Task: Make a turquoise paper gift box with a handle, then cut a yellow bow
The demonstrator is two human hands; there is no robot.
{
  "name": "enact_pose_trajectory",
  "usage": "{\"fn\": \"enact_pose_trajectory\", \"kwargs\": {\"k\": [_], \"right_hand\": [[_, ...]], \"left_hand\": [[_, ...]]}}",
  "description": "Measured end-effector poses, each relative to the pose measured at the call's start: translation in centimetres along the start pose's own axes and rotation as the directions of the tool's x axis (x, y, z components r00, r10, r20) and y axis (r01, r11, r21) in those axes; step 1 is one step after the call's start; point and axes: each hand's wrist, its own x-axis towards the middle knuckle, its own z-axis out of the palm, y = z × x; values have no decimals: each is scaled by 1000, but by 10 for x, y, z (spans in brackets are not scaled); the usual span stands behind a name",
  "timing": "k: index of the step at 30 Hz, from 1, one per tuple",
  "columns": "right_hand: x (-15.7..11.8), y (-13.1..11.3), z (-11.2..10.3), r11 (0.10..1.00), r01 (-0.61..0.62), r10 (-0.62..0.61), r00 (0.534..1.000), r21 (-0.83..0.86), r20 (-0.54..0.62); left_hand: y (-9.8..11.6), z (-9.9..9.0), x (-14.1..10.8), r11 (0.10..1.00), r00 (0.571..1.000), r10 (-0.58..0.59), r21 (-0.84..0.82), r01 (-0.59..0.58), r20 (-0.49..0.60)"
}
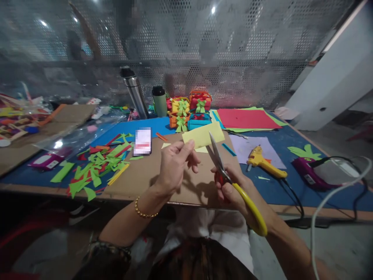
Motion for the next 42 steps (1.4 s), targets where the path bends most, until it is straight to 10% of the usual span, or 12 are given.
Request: {"fn": "enact_pose_trajectory", "kwargs": {"k": [42], "right_hand": [[7,9,14,997,-9,16,995,78,-100]], "left_hand": [[0,-3,-10,999,999,42,34,-42,12]]}}
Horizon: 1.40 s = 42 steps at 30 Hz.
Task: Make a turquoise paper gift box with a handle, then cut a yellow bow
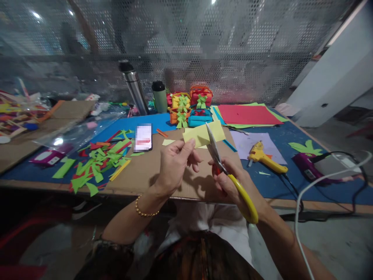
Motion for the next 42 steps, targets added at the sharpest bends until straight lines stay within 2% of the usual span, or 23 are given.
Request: {"fn": "enact_pose_trajectory", "kwargs": {"k": [7,14,26,37,42], "right_hand": [[0,5,2,1000,21,-21,1000,0,-20],[0,-12,0,999,-41,41,999,-29,12],[1,-22,1,985,16,-20,1000,-173,-20],[-6,-13,4,993,4,-8,999,-114,-35],[-2,-14,6,993,26,-35,996,-118,-82]], "left_hand": [[3,1,-2,1000,1000,-12,-11,12,2],[4,0,-3,996,998,-52,-74,54,23],[4,0,-3,996,998,-61,-68,62,10],[5,0,-5,994,998,-61,-90,62,20],[5,2,-5,991,996,-81,-102,85,38]]}}
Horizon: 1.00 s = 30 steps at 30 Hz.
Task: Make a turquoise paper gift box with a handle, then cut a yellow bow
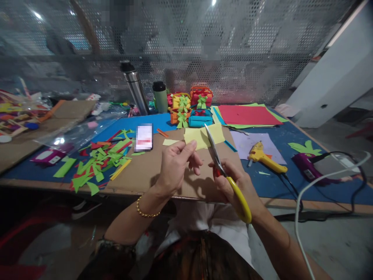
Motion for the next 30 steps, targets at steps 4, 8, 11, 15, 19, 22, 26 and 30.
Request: {"fn": "enact_pose_trajectory", "kwargs": {"k": [4,8,11,15,19,22,26,30], "right_hand": [[3,-4,-1,1000,-5,5,1000,14,18],[1,-2,-4,999,-36,36,999,22,-8],[-3,4,-5,994,-90,92,995,65,-24],[-6,12,-4,956,-205,215,976,209,-25],[2,16,-11,915,-287,305,952,283,-20],[17,16,-21,949,-200,238,961,245,-139],[36,15,-30,968,-99,137,979,232,-151],[40,18,-23,956,-138,125,990,261,66]], "left_hand": [[-2,2,-2,999,999,-36,33,35,23],[-4,5,-1,998,999,-37,49,35,33],[-9,9,4,998,997,-53,30,51,62],[-22,18,17,995,988,-102,27,100,118],[-30,19,31,983,968,-181,64,172,176],[-26,8,34,960,930,-269,152,236,253],[-14,-12,24,870,772,-481,333,362,417],[-9,-21,16,810,694,-582,374,451,425]]}}
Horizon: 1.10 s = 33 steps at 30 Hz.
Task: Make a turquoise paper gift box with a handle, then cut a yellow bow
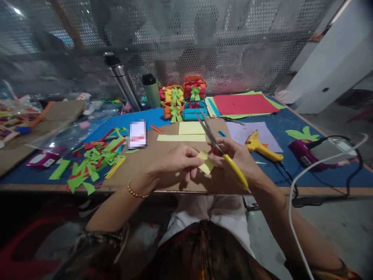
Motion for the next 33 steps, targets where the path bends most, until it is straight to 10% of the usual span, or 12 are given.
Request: {"fn": "enact_pose_trajectory", "kwargs": {"k": [16,27,33], "right_hand": [[8,9,25,995,95,-93,957,-6,-274],[-11,-5,2,965,85,-86,996,-249,8],[-14,-6,3,931,192,-142,974,-310,175]], "left_hand": [[-20,18,10,960,910,226,-77,-268,-348],[11,-11,2,814,662,438,-43,-579,-608],[17,-6,5,747,617,491,-67,-662,-614]]}}
